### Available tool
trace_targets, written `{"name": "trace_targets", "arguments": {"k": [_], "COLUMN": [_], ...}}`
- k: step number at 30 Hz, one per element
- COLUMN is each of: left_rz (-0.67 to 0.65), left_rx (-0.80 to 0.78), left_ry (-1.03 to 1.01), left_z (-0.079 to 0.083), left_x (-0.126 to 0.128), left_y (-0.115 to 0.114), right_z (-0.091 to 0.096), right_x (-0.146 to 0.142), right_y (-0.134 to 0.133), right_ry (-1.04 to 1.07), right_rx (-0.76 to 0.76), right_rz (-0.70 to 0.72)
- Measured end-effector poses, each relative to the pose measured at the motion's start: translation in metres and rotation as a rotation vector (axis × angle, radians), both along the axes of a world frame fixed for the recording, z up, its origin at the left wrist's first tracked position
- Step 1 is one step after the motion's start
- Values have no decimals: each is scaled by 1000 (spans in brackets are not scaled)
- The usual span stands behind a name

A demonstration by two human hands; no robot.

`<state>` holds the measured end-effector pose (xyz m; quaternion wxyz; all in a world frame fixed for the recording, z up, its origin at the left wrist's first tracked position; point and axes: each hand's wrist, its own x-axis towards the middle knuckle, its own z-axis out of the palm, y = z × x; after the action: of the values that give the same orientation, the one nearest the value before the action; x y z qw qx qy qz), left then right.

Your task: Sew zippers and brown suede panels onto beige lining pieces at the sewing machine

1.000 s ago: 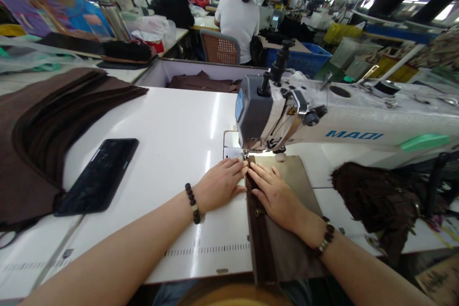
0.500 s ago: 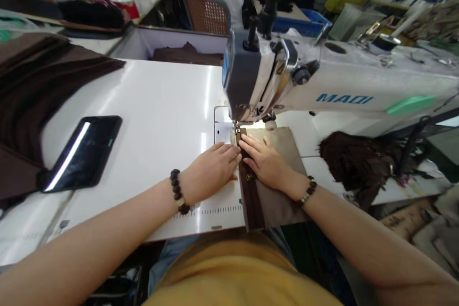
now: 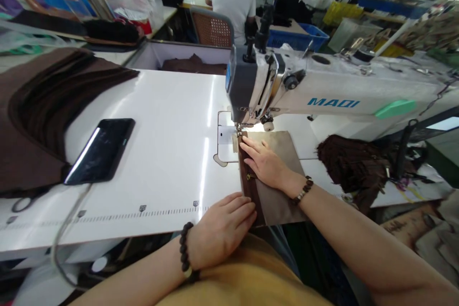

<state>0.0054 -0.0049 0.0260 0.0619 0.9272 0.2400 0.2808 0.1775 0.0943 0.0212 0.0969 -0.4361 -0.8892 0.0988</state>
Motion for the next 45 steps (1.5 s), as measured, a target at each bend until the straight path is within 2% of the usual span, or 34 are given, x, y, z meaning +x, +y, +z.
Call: {"name": "trace_targets", "arguments": {"k": [8,14,30,36,38,40,42,43,45], "left_rz": [-60,-57,-75,-88,-92,-24,190,377,856], "left_rx": [-84,-87,-89,-114,-102,-63,-16,8,18], "left_ry": [68,157,111,152,177,224,304,346,449], "left_z": [-5,-5,-7,-8,-5,5,23,35,61], "left_x": [-2,-3,-6,1,-5,-27,-74,-105,-176], "left_y": [-1,-1,-1,-6,0,19,46,59,77], "right_z": [-9,-7,-8,-8,-10,-15,-23,-28,-38], "right_x": [4,3,3,2,3,5,8,9,12], "right_y": [1,1,0,0,0,0,1,2,6], "right_ry": [48,22,12,6,-4,-14,-12,0,28], "right_rx": [21,27,20,24,39,70,131,181,288], "right_rz": [5,-2,5,-1,5,23,43,57,91]}}
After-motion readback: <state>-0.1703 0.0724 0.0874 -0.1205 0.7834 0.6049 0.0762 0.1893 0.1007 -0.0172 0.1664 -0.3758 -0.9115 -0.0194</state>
